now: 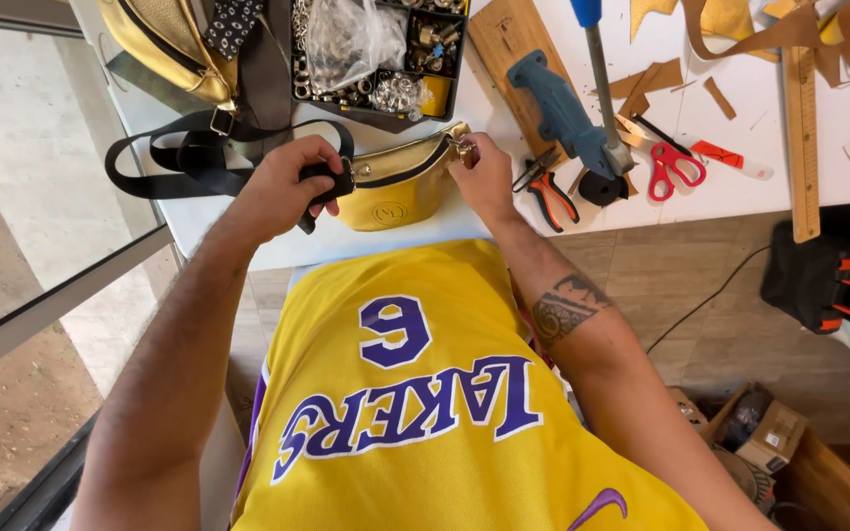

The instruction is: Attaching a black nylon strap to a gold metallic fanny pack using metal hardware.

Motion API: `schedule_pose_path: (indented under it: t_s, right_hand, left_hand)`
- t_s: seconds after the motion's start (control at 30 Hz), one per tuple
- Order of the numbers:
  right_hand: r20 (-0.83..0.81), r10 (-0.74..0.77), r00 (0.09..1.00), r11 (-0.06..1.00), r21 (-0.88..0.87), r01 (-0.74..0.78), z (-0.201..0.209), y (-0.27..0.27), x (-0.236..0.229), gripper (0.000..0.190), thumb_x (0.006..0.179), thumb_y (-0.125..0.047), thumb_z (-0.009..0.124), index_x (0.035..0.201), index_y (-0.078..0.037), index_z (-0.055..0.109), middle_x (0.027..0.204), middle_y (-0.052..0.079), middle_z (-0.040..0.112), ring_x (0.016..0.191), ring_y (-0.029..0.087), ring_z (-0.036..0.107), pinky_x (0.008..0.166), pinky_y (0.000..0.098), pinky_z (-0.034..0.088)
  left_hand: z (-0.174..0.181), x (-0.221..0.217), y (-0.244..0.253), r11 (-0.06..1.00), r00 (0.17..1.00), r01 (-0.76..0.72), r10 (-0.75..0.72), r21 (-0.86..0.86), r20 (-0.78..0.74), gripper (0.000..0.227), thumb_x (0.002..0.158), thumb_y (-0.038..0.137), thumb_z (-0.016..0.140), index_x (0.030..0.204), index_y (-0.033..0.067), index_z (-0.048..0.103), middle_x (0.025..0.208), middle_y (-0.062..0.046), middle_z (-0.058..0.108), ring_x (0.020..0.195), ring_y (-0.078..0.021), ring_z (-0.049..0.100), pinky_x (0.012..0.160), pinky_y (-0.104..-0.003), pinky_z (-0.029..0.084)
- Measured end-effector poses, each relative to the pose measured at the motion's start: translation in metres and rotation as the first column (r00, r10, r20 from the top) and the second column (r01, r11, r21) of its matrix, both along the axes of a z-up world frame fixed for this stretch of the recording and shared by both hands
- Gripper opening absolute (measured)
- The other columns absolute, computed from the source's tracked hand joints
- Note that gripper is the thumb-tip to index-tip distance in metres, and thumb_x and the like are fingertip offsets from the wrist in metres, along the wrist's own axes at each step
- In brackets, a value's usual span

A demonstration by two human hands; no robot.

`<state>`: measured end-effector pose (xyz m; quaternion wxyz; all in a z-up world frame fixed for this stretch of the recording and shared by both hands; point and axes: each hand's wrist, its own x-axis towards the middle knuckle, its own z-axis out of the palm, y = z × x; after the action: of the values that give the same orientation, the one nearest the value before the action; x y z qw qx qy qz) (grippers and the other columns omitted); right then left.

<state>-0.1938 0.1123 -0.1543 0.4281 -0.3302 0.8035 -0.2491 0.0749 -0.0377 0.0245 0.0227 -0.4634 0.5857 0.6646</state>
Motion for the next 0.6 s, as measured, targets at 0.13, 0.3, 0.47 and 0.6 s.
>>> schedule_pose_path:
  t_s: [0.13, 0.3, 0.47, 0.6]
  right_hand:
    - [0.058, -0.141, 0.988, 0.990, 0.029, 0.139, -0.017, 0.002, 0.010, 0.021, 0.077, -0.012, 0.067, 0.098, -0.010, 0.071, 0.076, 0.003, 0.066, 0.076, 0.018, 0.066, 0.072, 0.0334, 0.055]
    - [-0.192, -0.187, 0.963, 0.976, -0.149, 0.160, -0.012, -0.005, 0.021, 0.045, 0.083, -0.037, 0.082, 0.070, 0.003, 0.068, 0.068, 0.023, 0.057, 0.080, 0.043, 0.064, 0.078, 0.0446, 0.054]
    - [-0.032, -0.455, 0.890, 0.891, -0.017, 0.455, -0.054, -0.009, 0.028, 0.037, 0.072, -0.029, 0.089, 0.063, -0.006, 0.062, 0.056, 0.011, 0.054, 0.057, 0.024, 0.060, 0.058, 0.0333, 0.050]
    - [0.011, -0.595, 0.803, 0.803, 0.046, 0.594, -0.095, -0.011, 0.034, 0.029, 0.068, -0.024, 0.089, 0.064, -0.011, 0.063, 0.055, 0.007, 0.056, 0.055, 0.018, 0.059, 0.052, 0.0296, 0.046]
  left_hand:
    - [-0.007, 0.006, 0.005, 0.998, 0.996, -0.061, 0.061, -0.003, -0.062, 0.019, 0.096, -0.012, 0.056, 0.105, 0.0041, 0.060, 0.078, -0.019, 0.068, 0.055, -0.0205, 0.062, 0.060, -0.032, 0.052]
    - [-0.017, 0.010, 0.009, 0.994, 0.986, -0.105, 0.101, -0.023, -0.134, 0.016, 0.097, -0.011, 0.056, 0.097, 0.0032, 0.063, 0.071, -0.014, 0.065, 0.053, -0.0160, 0.058, 0.058, -0.028, 0.048]
    - [-0.009, 0.012, 0.012, 0.991, 0.982, -0.134, 0.129, -0.025, -0.137, 0.018, 0.097, -0.012, 0.053, 0.096, 0.0019, 0.065, 0.065, -0.011, 0.061, 0.055, -0.0138, 0.052, 0.059, -0.025, 0.044]
    - [-0.007, 0.012, 0.015, 0.985, 0.981, -0.168, 0.164, -0.038, -0.104, 0.018, 0.094, -0.008, 0.052, 0.097, 0.0047, 0.063, 0.062, -0.007, 0.057, 0.057, -0.0139, 0.051, 0.058, -0.026, 0.043]
